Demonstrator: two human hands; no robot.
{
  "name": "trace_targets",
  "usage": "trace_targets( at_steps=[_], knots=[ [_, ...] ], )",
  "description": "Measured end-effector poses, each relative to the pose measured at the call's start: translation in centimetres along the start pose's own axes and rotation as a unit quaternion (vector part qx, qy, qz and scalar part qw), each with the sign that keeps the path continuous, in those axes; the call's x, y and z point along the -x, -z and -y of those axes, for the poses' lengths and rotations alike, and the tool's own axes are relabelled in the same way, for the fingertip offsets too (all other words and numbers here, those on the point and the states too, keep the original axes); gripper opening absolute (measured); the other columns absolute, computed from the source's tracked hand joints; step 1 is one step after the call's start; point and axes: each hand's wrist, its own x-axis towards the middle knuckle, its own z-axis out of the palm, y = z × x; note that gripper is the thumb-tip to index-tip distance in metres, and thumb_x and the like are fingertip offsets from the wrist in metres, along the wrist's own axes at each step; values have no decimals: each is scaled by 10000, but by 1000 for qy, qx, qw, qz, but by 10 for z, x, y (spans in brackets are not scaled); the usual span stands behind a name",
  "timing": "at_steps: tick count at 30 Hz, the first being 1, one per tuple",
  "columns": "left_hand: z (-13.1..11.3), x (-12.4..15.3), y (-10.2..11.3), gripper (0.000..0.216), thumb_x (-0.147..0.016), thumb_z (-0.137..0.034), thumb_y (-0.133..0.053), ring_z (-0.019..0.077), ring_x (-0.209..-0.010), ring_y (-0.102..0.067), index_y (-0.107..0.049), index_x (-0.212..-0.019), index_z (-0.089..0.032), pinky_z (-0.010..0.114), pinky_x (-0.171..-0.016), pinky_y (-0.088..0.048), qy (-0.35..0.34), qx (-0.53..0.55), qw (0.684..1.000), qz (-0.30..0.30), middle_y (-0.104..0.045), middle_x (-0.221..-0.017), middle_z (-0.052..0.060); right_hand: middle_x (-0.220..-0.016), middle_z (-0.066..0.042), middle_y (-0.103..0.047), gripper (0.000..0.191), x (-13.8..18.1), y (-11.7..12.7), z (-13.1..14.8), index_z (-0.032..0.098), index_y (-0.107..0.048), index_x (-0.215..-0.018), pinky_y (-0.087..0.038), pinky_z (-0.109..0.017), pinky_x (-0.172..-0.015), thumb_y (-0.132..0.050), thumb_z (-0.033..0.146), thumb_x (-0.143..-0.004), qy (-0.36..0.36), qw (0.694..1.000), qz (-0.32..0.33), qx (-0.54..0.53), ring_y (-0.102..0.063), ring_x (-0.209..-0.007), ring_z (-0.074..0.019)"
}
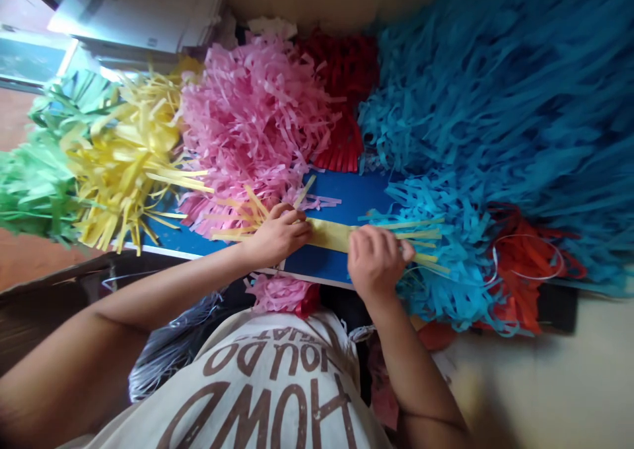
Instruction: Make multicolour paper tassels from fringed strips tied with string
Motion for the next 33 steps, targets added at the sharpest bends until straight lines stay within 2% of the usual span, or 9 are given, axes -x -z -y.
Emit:
trace_targets(
  at_steps=[3, 6, 11, 15, 17, 21, 25, 28, 33],
  knots=[
    [3, -2, 7, 221, -979, -203, -496, 234, -984, -599, -703, -901, -194, 495, -1052, -355, -39, -6, 999, 35, -727, -915, 44, -957, -17, -759, 49, 5, 1, 6, 217, -664, -960, -288, -403, -901, -620, 237, -949, 130, 984, 84, -84, -652, -911, -187],
    [-2, -5, 12, 176, -917, -243, -552, 265, -1004, -604, -700, -851, -175, 587, -1137, -286, -22, -10, 999, 23, -706, -842, 52, -904, -5, -762, 98, 3, -8, 4, 207, -676, -894, -288, -386, -869, -601, 202, -957, 155, 979, 86, -97, -644, -829, -158],
    [-12, -9, 2, 186, -909, -226, -536, 265, -986, -620, -699, -831, -183, 640, -1182, -232, 11, -24, 1000, -14, -695, -805, 46, -883, -10, -759, 127, -9, -12, -1, 200, -661, -815, -298, -368, -847, -620, 198, -935, 100, 983, 73, -132, -639, -781, -158],
    [-11, -7, -4, 244, -932, -151, -494, 235, -959, -631, -702, -811, -195, 639, -1205, -174, 53, -10, 998, -31, -703, -794, 30, -1001, -42, -763, 68, -6, -11, -6, 193, -688, -950, -287, -383, -834, -651, 246, -927, 114, 980, 106, -126, -646, -874, -197],
    [-6, -3, -2, 231, -923, -159, -512, 236, -971, -629, -712, -816, -200, 644, -1198, -157, 70, 15, 997, -25, -718, -827, 33, -966, -24, -765, 77, -2, -13, -15, 216, -711, -925, -283, -380, -821, -641, 243, -941, 102, 979, 112, -137, -640, -871, -192],
    [4, 4, 5, 174, -915, -242, -569, 255, -1002, -616, -737, -887, -214, 612, -1130, -235, 105, 67, 992, -8, -739, -888, 42, -885, -13, -744, 185, 2, -20, -34, 247, -737, -803, -298, -358, -799, -633, 293, -949, 31, 978, 115, -171, -618, -864, -186],
    [9, 2, 6, 247, -961, -293, -529, 240, -957, -610, -736, -855, -209, 519, -992, -341, 150, 115, 982, 6, -744, -876, 54, -881, -13, -729, 210, -6, -24, -40, 223, -699, -753, -302, -339, -774, -632, 305, -934, -23, 972, 148, -179, -609, -848, -182],
    [7, -5, 3, 292, -957, -281, -512, 241, -899, -600, -712, -765, -191, 500, -933, -352, 165, 98, 981, 12, -735, -823, 64, -795, -8, -706, 232, -13, -26, -37, 212, -668, -722, -283, -336, -746, -612, 293, -932, -46, 972, 171, -153, -592, -784, -176],
    [0, -17, -1, 316, -919, -267, -523, 253, -817, -576, -671, -653, -181, 514, -899, -354, 204, 40, 978, 15, -686, -698, 83, -683, -12, -650, 282, -17, -31, -31, 195, -589, -614, -255, -340, -718, -642, 284, -877, -49, 984, 151, -85, -541, -706, -168]
  ],
)
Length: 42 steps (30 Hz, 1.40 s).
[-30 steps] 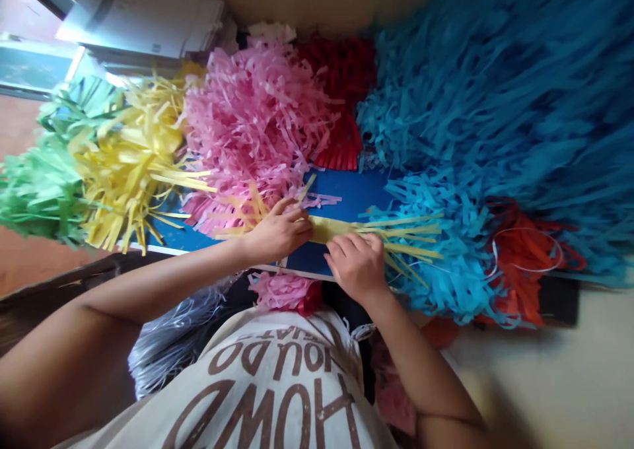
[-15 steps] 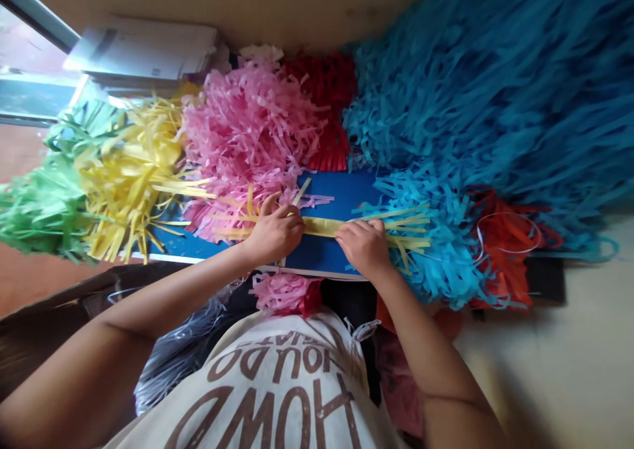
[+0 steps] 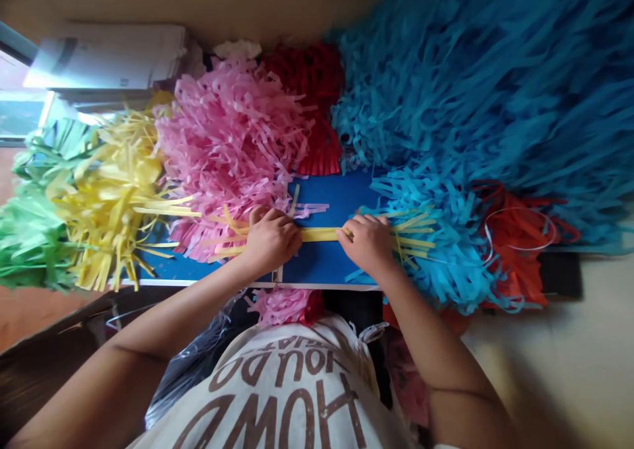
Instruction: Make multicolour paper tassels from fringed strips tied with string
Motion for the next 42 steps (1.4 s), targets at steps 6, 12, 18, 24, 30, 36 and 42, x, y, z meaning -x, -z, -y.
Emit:
trace_targets(
  at_steps=[6, 12, 18, 24, 30, 36, 42],
  knots=[
    [-3, -7, 0, 339, -918, -258, -512, 264, -785, -583, -670, -631, -173, 500, -850, -356, 14, -23, 999, 25, -665, -656, 92, -656, -10, -624, 286, 0, -4, 0, 194, -557, -593, -242, -345, -706, -645, 275, -853, 17, 999, -20, 19, -516, -692, -166],
    [-6, -9, -3, 350, -937, -274, -510, 261, -766, -589, -663, -641, -169, 488, -824, -347, 15, -64, 998, 18, -674, -659, 86, -664, -18, -630, 288, 0, -4, 0, 200, -550, -591, -236, -342, -705, -624, 279, -858, 1, 1000, -10, 6, -512, -714, -177],
    [-5, -13, 1, 353, -949, -281, -480, 266, -754, -606, -679, -684, -159, 482, -814, -338, 28, -48, 998, 40, -685, -678, 103, -672, -23, -627, 273, -1, -5, -2, 198, -557, -603, -231, -341, -700, -618, 276, -858, 4, 1000, -11, 12, -521, -732, -184],
    [-4, -16, -7, 344, -921, -216, -469, 273, -699, -584, -677, -652, -162, 510, -815, -326, 18, -59, 998, 22, -644, -610, 111, -712, -33, -642, 252, 0, -8, 0, 196, -573, -641, -229, -347, -703, -621, 276, -875, 2, 1000, -5, 22, -538, -752, -194],
    [7, -11, -4, 189, -959, -220, -518, 271, -941, -595, -701, -1005, -234, 472, -910, -354, -120, -99, 987, -47, -712, -985, 87, -915, -49, -705, 103, 2, 11, 0, 197, -658, -933, -261, -370, -777, -692, 236, -844, -12, 998, -53, 36, -570, -891, -231],
    [11, -13, 5, 138, -925, -209, -578, 259, -945, -593, -714, -901, -207, 458, -905, -379, -240, -71, 968, -13, -702, -917, 72, -952, -43, -740, 146, 5, 23, 21, 209, -702, -863, -252, -415, -916, -575, 179, -930, 138, 988, -50, 50, -571, -943, -213],
    [-7, -13, 3, 212, -902, -318, -570, 311, -967, -594, -724, -850, -182, 541, -959, -365, -193, -72, 978, -23, -694, -809, 107, -816, -48, -721, 215, -3, 5, 20, 175, -711, -798, -264, -380, -855, -549, 181, -938, 157, 987, -22, 25, -544, -781, -173]
  ],
)
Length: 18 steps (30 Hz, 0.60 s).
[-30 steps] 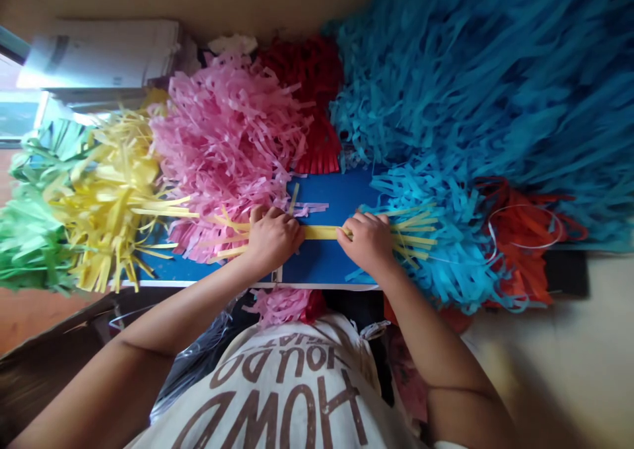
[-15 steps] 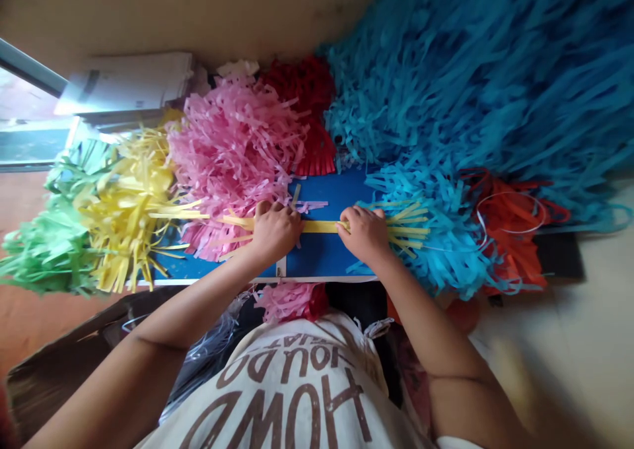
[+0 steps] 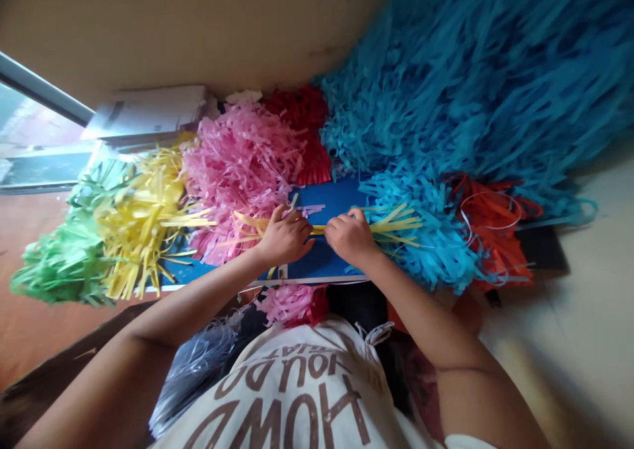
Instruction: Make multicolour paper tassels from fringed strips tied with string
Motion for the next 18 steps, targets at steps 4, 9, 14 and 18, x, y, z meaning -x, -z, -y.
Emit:
trace_targets(
  at_steps=[4, 9, 14, 18],
  knots=[
    [-2, 2, -8, 171, -904, -208, -542, 288, -953, -612, -699, -838, -190, 532, -979, -361, 29, -12, 999, -17, -697, -798, 90, -867, -48, -731, 124, -2, 4, -2, 186, -702, -819, -252, -399, -880, -615, 220, -899, -28, 1000, -13, -3, -551, -874, -205],
    [-1, 10, -8, 184, -937, -177, -542, 253, -925, -631, -689, -831, -211, 488, -968, -365, 48, -11, 999, -23, -714, -801, 50, -922, -34, -732, 154, 0, 4, 10, 212, -701, -893, -231, -412, -917, -563, 205, -962, -7, 999, -8, 43, -530, -1013, -218],
    [4, 30, -7, 190, -971, -210, -552, 231, -942, -630, -736, -979, -256, 463, -939, -355, 47, 19, 998, -31, -754, -917, 38, -844, 7, -734, 239, 21, -2, -10, 248, -727, -849, -254, -374, -849, -542, 227, -999, -35, 999, -6, 0, -545, -908, -173],
    [11, 40, -12, 226, -993, -325, -549, 210, -889, -631, -766, -973, -268, 429, -892, -374, 100, 104, 989, -31, -767, -936, 40, -852, -16, -730, 158, 34, -4, -32, 242, -735, -735, -337, -360, -813, -710, 277, -887, -74, 993, -42, -81, -557, -903, -207]
  ],
)
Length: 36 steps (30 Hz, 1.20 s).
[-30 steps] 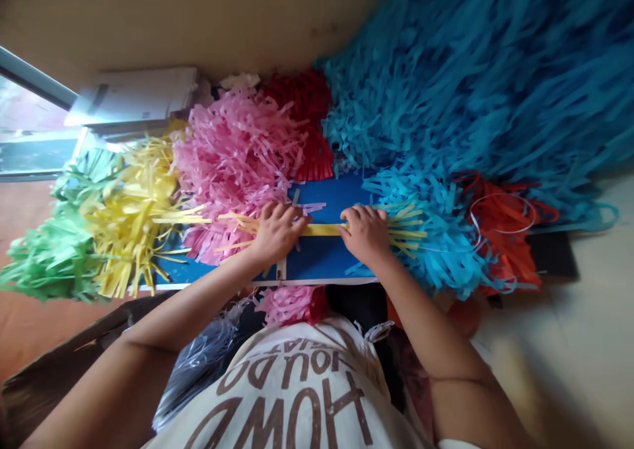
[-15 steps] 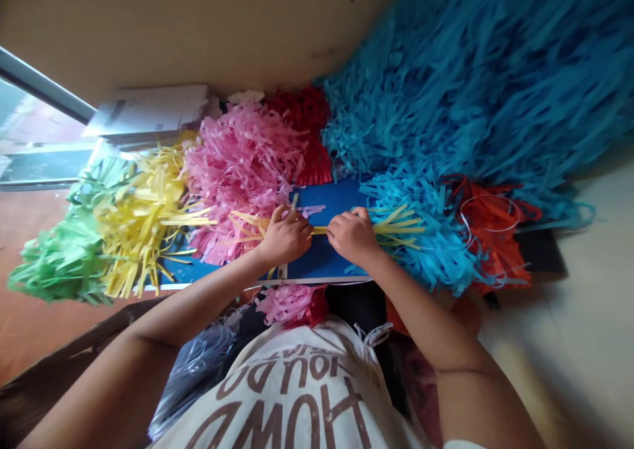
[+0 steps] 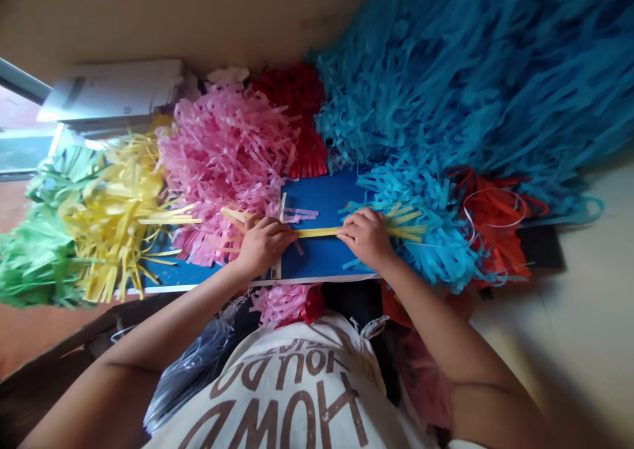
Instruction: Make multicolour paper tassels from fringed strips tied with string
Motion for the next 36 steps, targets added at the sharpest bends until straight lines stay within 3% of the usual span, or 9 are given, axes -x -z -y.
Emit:
trace_targets(
  at_steps=[7, 15, 19, 22, 26, 32, 36],
  knots=[
    [0, -7, 0, 273, -956, -420, -593, 228, -898, -621, -772, -872, -232, 429, -882, -365, 90, 58, 994, 26, -770, -932, 52, -819, -51, -699, 187, -3, 2, -6, 232, -744, -762, -439, -381, -820, -668, 326, -905, -37, 997, 15, -64, -573, -891, -236],
    [-7, -19, 5, 210, -894, -335, -629, 257, -881, -604, -715, -753, -206, 460, -856, -345, 118, 17, 991, 68, -740, -814, 49, -800, -30, -690, 179, -14, 6, -3, 218, -689, -684, -397, -358, -783, -693, 282, -850, -75, 994, 65, -49, -568, -857, -223],
    [-10, -28, 12, 140, -861, -312, -674, 279, -882, -605, -695, -795, -191, 470, -849, -351, 132, -30, 986, 99, -725, -817, 62, -827, -30, -693, 130, -21, 12, 9, 211, -659, -709, -324, -372, -752, -749, 259, -790, -105, 990, 88, 37, -548, -878, -235],
    [-13, -31, 15, 77, -891, -269, -659, 282, -932, -596, -705, -933, -223, 470, -868, -350, 53, -64, 993, 82, -723, -910, 55, -954, -32, -720, 30, -24, 18, 25, 219, -688, -829, -273, -409, -817, -704, 194, -831, -32, 990, 85, 108, -532, -979, -248],
    [-16, -29, 10, 147, -956, -238, -581, 257, -955, -581, -718, -904, -240, 460, -910, -342, -100, -86, 990, 50, -711, -882, 34, -934, -20, -739, 135, -27, 18, 37, 206, -697, -835, -216, -443, -918, -601, 164, -920, 111, 984, 70, 125, -514, -1033, -226],
    [-21, -31, -6, 223, -956, -213, -538, 232, -825, -569, -663, -774, -179, 453, -869, -373, -113, -128, 985, -19, -656, -761, 40, -810, -11, -720, 214, -28, 6, 28, 182, -667, -768, -229, -405, -882, -555, 172, -951, 152, 978, 48, 137, -524, -936, -190],
    [-22, -32, -10, 217, -958, -190, -532, 218, -805, -572, -650, -776, -190, 439, -855, -364, -135, -130, 981, -58, -641, -726, 20, -927, -25, -739, 100, -27, 1, 35, 196, -680, -852, -228, -417, -906, -619, 228, -925, 118, 985, 2, 124, -538, -964, -203]
  ],
)
